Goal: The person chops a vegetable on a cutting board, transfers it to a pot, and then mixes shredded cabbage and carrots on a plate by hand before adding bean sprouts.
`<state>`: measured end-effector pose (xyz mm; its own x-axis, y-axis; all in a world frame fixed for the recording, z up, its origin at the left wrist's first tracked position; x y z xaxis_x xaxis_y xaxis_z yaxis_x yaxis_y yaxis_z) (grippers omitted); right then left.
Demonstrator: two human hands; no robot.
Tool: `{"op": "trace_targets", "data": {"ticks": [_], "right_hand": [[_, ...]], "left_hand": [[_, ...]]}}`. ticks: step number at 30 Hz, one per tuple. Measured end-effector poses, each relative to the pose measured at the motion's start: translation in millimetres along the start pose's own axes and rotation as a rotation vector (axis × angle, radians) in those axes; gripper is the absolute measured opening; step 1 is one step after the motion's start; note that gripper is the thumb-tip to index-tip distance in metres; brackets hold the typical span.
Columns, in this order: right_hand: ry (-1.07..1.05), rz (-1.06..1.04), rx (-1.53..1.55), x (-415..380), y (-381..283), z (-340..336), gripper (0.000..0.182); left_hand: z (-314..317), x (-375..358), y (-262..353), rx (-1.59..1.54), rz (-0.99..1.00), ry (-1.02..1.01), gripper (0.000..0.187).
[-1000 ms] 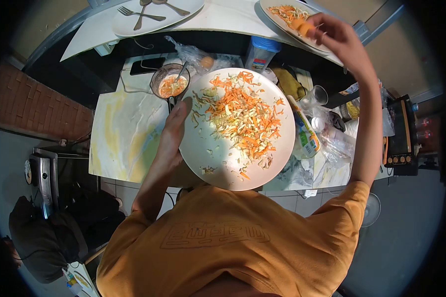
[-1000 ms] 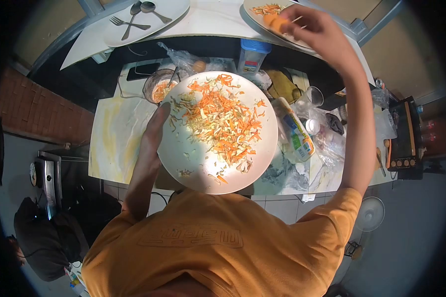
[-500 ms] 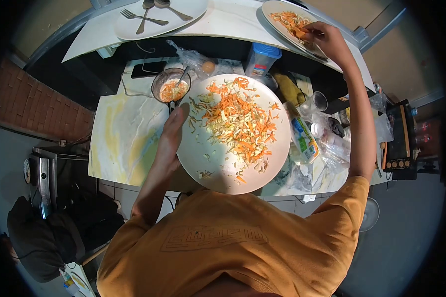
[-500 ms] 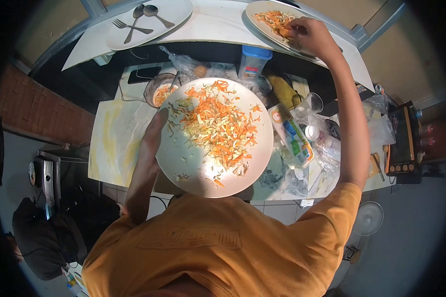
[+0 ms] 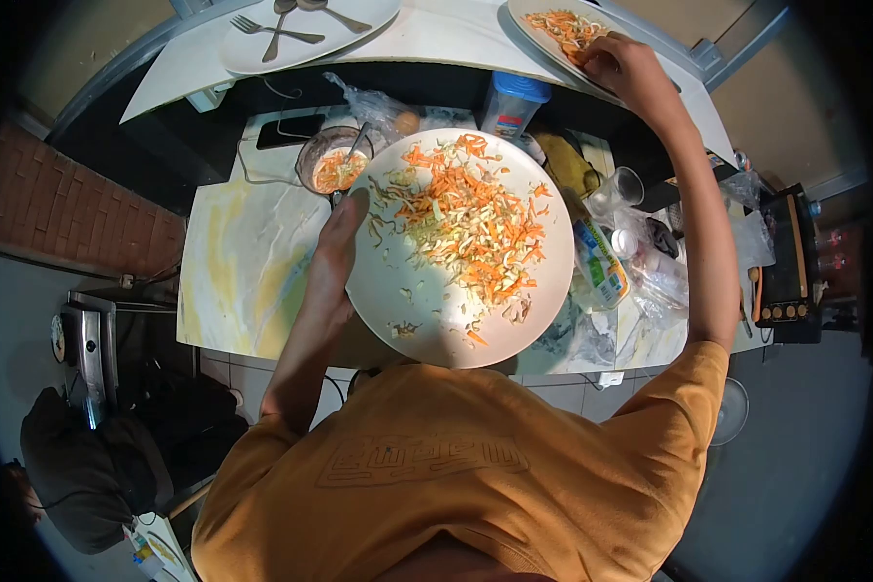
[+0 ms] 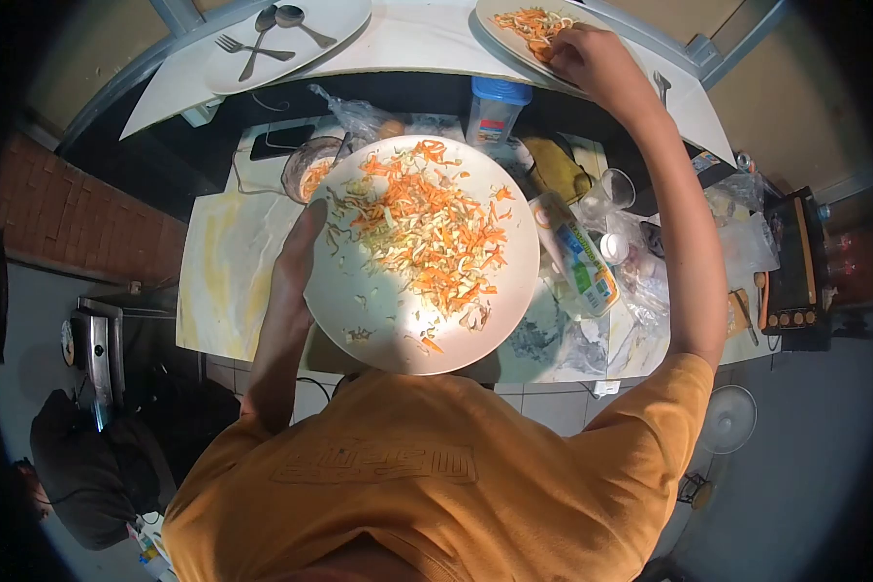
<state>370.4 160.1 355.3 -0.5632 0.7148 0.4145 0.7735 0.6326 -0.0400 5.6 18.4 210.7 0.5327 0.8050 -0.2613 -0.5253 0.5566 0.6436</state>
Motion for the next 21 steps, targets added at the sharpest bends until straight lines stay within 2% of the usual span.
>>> {"op": "trace_targets", "data": {"ticks": [3,4,5,8,9,10,12,14,15,17,21], "right_hand": [[0.073,0.026,-0.055,-4,-3,-15,0.019],[0.128,-0.061,-0.071,-5,-13,-22,0.019],[0.126,-0.06,-0.069,-7,-25,-26,0.019],[0.048,0.065,0.104,-13,-78,-22,0.015],[0.058,0.013,0.292,-19,-96,-12,0.016],[-0.017,0.064,0.415,-22,-117,-3,0.017],[-0.073,0.002,0.509,-27,-155,17,0.019],[-0.135,0.052,0.582,-38,-184,37,0.034],[-0.134,0.055,0.583,-40,-193,45,0.034],[-0.088,-0.069,0.492,-39,-207,56,0.039],[-0.119,-0.051,0.49,-48,-217,61,0.037]], "left_hand": [[3,0,1,0.003,0.02,-0.009,0.054],[3,-1,0,-0.007,0.017,-0.004,0.053],[4,-1,0,-0.009,0.015,-0.001,0.053],[5,-1,-1,-0.058,0.004,0.004,0.052],[3,-1,-2,-0.063,-0.005,0.01,0.052],[2,-1,-3,-0.069,-0.016,0.017,0.052],[-1,1,-7,-0.074,-0.026,0.014,0.052],[0,3,-10,-0.075,-0.036,0.006,0.051],[2,2,-11,-0.028,-0.027,0.002,0.052],[3,2,-12,0.02,-0.023,0.006,0.052],[7,-4,-25,-0.012,-0.071,0.032,0.053]]}}
Point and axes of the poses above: each hand's wrist, its own x-axis towards the middle knuckle, its own z-axis out of the palm, y = z × x, the point moved 5 cm from there along x, towards the middle knuckle, and after that the axes turned 12 degrees about -z, right-handed, at the moved point
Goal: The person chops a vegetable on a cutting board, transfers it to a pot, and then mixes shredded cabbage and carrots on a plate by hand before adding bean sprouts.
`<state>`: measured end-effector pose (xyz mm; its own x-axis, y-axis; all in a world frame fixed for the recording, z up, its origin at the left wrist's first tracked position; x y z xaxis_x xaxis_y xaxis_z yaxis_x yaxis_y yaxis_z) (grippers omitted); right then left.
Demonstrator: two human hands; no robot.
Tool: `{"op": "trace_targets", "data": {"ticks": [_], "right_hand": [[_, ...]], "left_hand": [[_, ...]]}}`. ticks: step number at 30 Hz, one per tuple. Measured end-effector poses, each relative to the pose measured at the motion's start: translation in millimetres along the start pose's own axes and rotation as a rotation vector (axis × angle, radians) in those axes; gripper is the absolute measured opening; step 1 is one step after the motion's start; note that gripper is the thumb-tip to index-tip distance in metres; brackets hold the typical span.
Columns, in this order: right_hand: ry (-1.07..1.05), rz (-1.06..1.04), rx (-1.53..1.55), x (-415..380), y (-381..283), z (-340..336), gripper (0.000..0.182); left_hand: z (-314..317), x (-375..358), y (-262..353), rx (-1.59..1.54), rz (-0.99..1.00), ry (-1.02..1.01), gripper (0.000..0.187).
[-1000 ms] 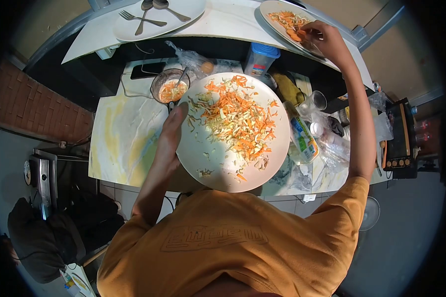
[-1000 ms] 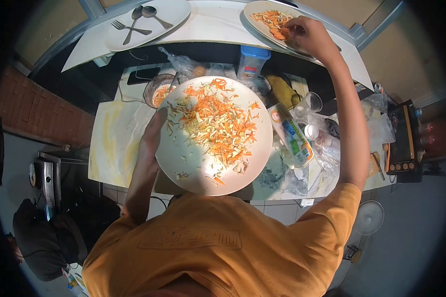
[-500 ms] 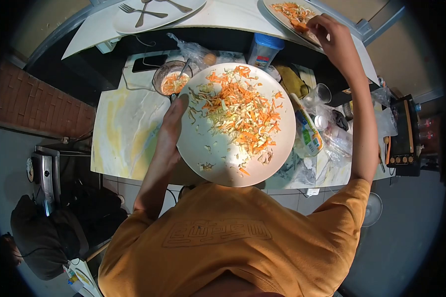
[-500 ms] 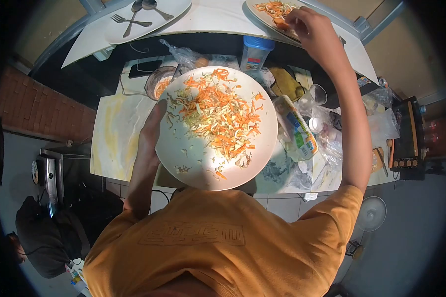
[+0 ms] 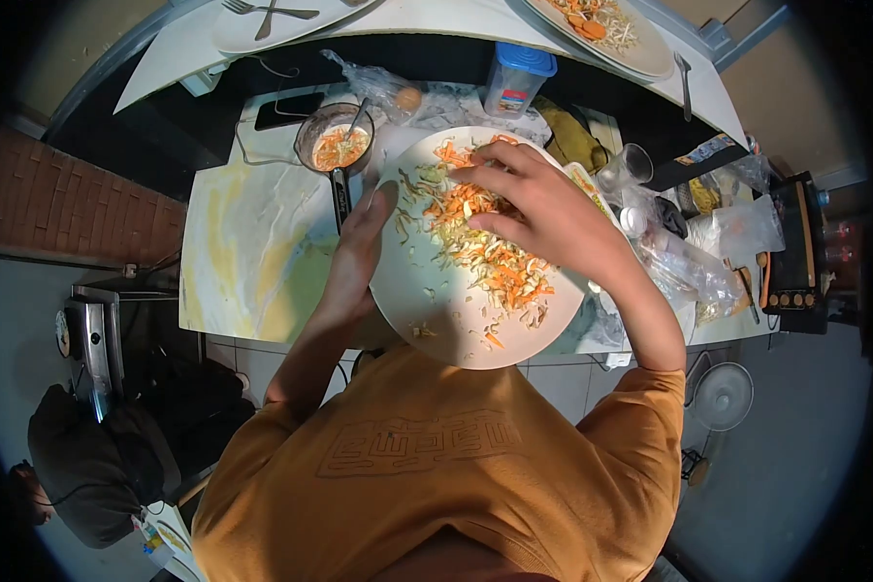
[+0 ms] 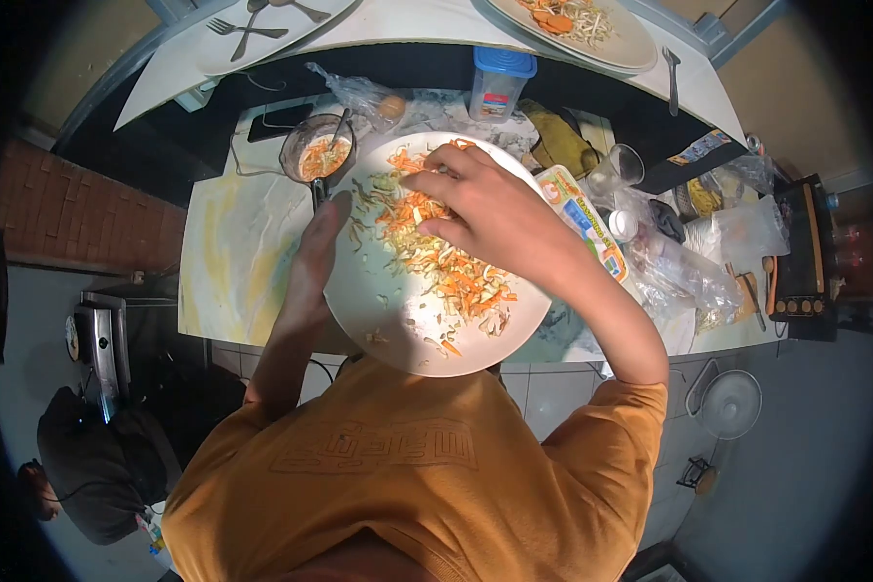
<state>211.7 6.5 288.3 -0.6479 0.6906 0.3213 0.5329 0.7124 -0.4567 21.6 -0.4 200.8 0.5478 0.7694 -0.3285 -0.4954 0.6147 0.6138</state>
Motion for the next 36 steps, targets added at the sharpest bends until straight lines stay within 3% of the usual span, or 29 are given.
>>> {"op": "trace_targets", "data": {"ticks": [6,8,18,24,26,28,31,36], "right_hand": [[-0.141,0.046,0.061,9,16,9,0.032],[-0.103,0.055,0.101,10,22,6,0.024],[-0.035,0.029,-0.082,6,3,26,0.026],[-0.114,0.069,0.099,14,33,24,0.024],[-0.017,0.022,0.194,15,43,15,0.021],[-0.015,0.057,0.227,17,46,4,0.023],[-0.114,0.318,0.409,11,59,3,0.021],[-0.029,0.301,0.653,10,64,-5,0.018]], "left_hand": [[-13,12,-3,-0.015,-0.043,0.039,0.049],[-13,11,-4,-0.018,-0.049,0.048,0.048],[-18,11,-9,-0.019,-0.036,0.07,0.043],[-21,17,-7,-0.001,-0.044,0.162,0.044],[-21,18,-5,0.0,-0.044,0.157,0.045],[-20,19,-3,-0.015,-0.057,0.123,0.046],[-20,21,-4,-0.014,-0.039,0.089,0.049],[-18,22,-3,0.028,-0.031,0.048,0.052]]}}
Point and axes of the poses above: each hand's wrist, its own x-axis towards the middle knuckle, its own z-axis out of the palm, y = z × x, the point moved 5 cm from there along x, towards the middle knuckle, and after that the axes turned 12 degrees about -z, right-handed, at the moved point
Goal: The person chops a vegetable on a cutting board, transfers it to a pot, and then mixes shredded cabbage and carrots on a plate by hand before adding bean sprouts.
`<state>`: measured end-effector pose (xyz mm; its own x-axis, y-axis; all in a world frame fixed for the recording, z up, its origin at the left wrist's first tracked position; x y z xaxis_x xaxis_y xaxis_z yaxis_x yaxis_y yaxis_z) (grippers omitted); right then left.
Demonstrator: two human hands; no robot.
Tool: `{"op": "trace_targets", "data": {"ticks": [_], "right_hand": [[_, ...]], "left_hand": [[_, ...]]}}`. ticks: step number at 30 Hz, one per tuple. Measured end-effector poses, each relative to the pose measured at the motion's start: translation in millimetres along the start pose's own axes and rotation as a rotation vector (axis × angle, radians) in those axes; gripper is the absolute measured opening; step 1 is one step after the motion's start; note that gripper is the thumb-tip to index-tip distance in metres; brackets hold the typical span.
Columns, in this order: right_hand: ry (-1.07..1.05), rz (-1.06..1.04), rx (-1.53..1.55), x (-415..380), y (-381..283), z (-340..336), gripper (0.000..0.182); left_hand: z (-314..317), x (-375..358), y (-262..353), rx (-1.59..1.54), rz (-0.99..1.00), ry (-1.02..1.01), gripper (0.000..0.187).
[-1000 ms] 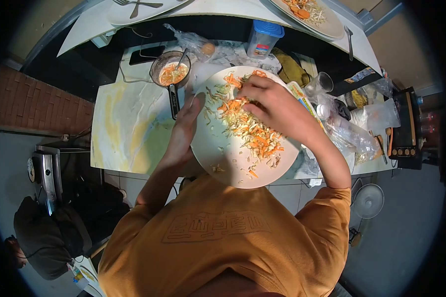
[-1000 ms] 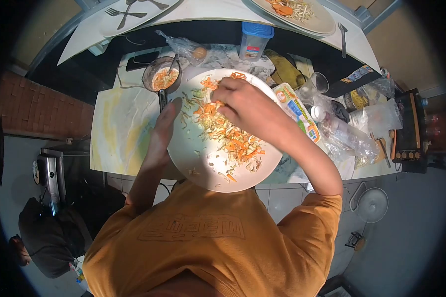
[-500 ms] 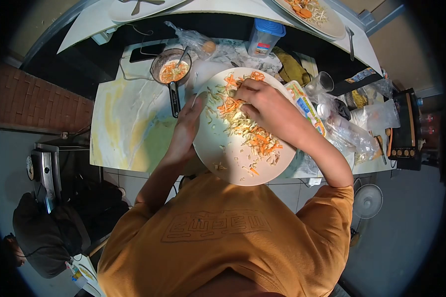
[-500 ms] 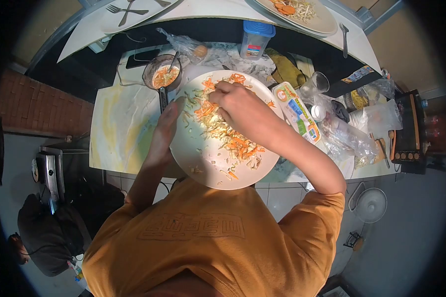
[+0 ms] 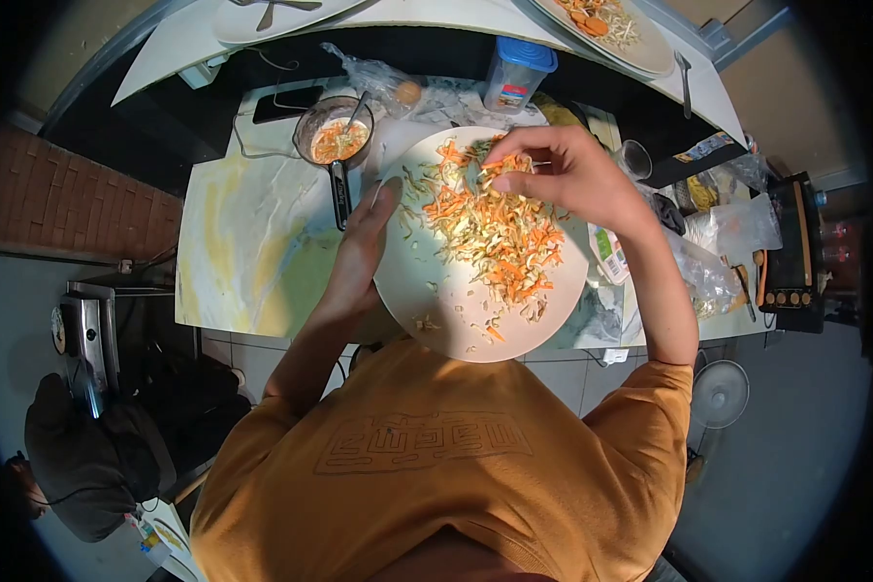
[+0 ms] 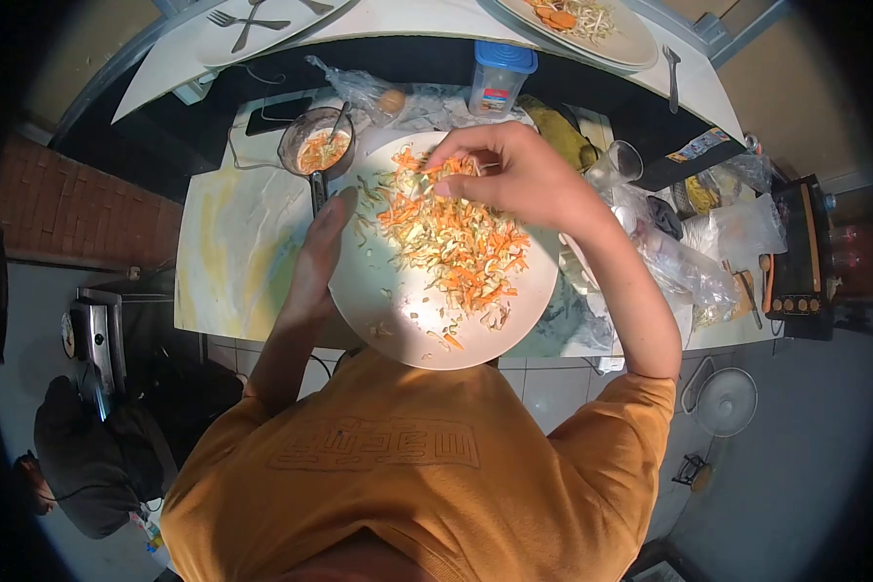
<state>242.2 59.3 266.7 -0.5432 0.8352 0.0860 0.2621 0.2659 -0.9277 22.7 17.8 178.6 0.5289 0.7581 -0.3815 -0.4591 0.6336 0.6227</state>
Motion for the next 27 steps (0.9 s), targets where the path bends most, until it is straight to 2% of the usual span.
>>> {"op": "trace_targets", "data": {"ticks": [2,4,8,12,14,17,20,27], "right_hand": [[0.002,-0.007,0.08,0,-8,-6,0.019],[-0.009,0.074,0.097,1,-14,-13,0.02],[0.047,0.006,0.169,8,-14,-14,0.019],[-0.006,0.014,0.097,7,-13,-5,0.02],[0.044,-0.103,-0.044,7,-15,-5,0.021],[0.059,-0.131,-0.038,4,-24,-9,0.022],[0.085,-0.039,0.105,1,-33,-15,0.022],[0.107,-0.039,0.028,2,-34,-20,0.021]], "left_hand": [[-2,1,-2,0.01,-0.003,0.002,0.053],[-4,2,-4,-0.001,-0.01,0.01,0.053],[-1,6,2,0.003,0.002,-0.005,0.053],[0,5,3,0.009,-0.002,-0.061,0.053],[1,4,3,0.0,-0.007,-0.077,0.053],[1,3,2,0.009,-0.003,-0.024,0.053],[1,4,2,0.016,0.007,-0.049,0.054],[3,1,3,0.018,0.006,-0.057,0.055]]}}
Point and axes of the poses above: each hand's wrist, its own x-axis towards the middle knuckle, its own z-axis out of the palm, y = z × x, the point moved 5 cm from there along x, towards the middle knuckle, and after that the axes turned 12 degrees about -z, right-handed, at the moved point
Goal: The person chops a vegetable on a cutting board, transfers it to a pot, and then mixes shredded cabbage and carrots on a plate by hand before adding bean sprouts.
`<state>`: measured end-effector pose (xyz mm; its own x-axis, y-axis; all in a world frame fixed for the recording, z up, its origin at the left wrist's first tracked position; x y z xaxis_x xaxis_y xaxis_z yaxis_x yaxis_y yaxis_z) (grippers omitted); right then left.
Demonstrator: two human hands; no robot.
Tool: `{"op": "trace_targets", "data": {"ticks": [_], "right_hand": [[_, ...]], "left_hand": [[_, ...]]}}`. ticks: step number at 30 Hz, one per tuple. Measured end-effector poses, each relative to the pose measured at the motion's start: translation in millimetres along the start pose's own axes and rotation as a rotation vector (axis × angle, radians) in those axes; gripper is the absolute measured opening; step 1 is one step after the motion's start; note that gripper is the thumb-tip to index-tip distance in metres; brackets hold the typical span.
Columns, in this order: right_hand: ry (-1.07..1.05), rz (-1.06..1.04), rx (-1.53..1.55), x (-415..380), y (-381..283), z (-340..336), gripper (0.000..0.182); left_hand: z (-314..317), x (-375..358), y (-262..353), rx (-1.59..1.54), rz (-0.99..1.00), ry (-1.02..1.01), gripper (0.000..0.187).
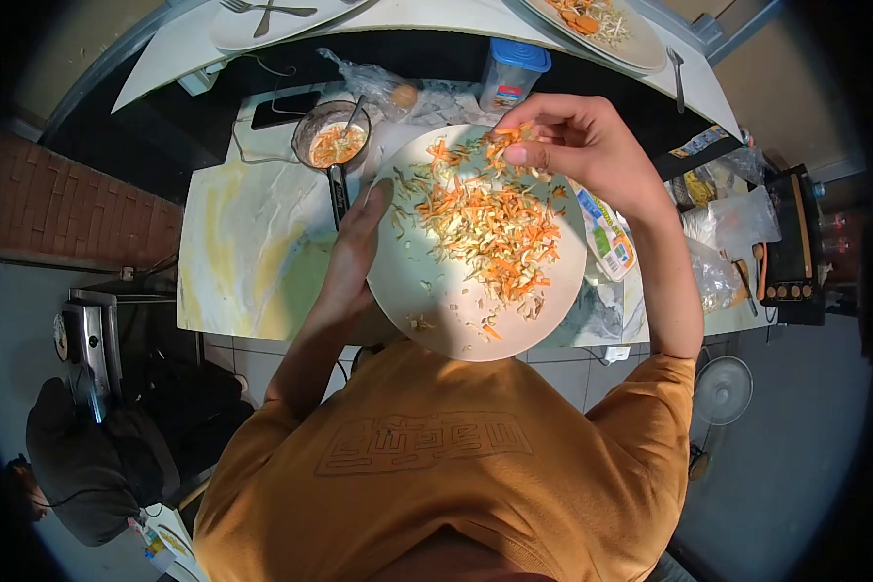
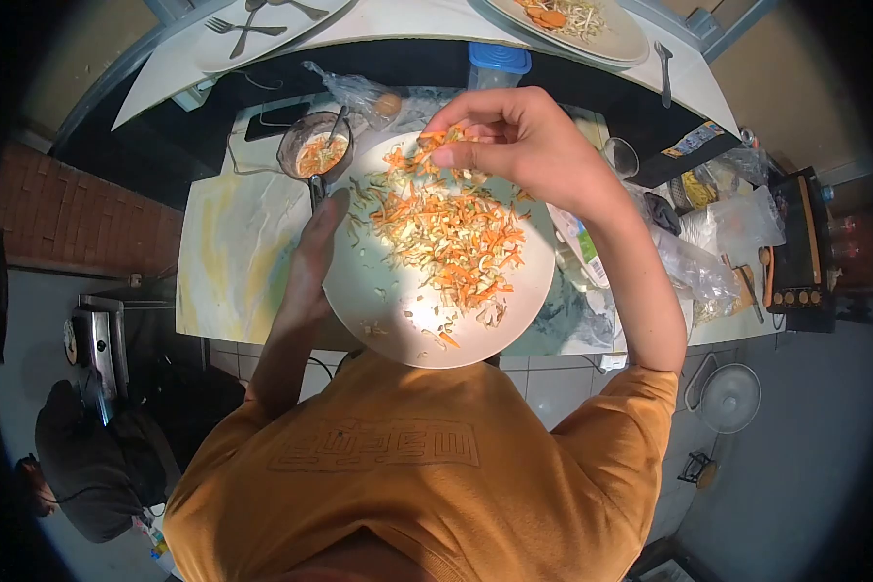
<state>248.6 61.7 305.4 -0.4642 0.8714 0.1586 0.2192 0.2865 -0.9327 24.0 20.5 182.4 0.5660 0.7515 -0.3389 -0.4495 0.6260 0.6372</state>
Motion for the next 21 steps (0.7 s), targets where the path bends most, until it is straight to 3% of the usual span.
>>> {"op": "trace_targets", "data": {"ticks": [6,16,21], "right_hand": [[0.052,-0.072,0.087,3,-2,-12,0.021],[0.086,-0.001,-0.002,5,-8,-17,0.022],[0.055,-0.014,-0.071,4,-17,-14,0.022]], "left_hand": [[-2,1,2,0.021,0.019,0.019,0.056],[-13,6,-1,-0.117,-0.001,-0.011,0.054],[-11,4,14,-0.027,0.058,-0.059,0.053]]}}
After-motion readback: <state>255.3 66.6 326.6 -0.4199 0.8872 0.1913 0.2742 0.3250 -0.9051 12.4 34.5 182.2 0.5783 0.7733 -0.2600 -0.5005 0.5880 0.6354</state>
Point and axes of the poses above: each hand's wrist, its own x-axis towards the middle knuckle, its own z-axis out of the palm, y = z × x, the point moved 5 cm from there along x, towards the middle knuckle, and after that the axes turned 12 degrees about -z, right-handed, at the moved point
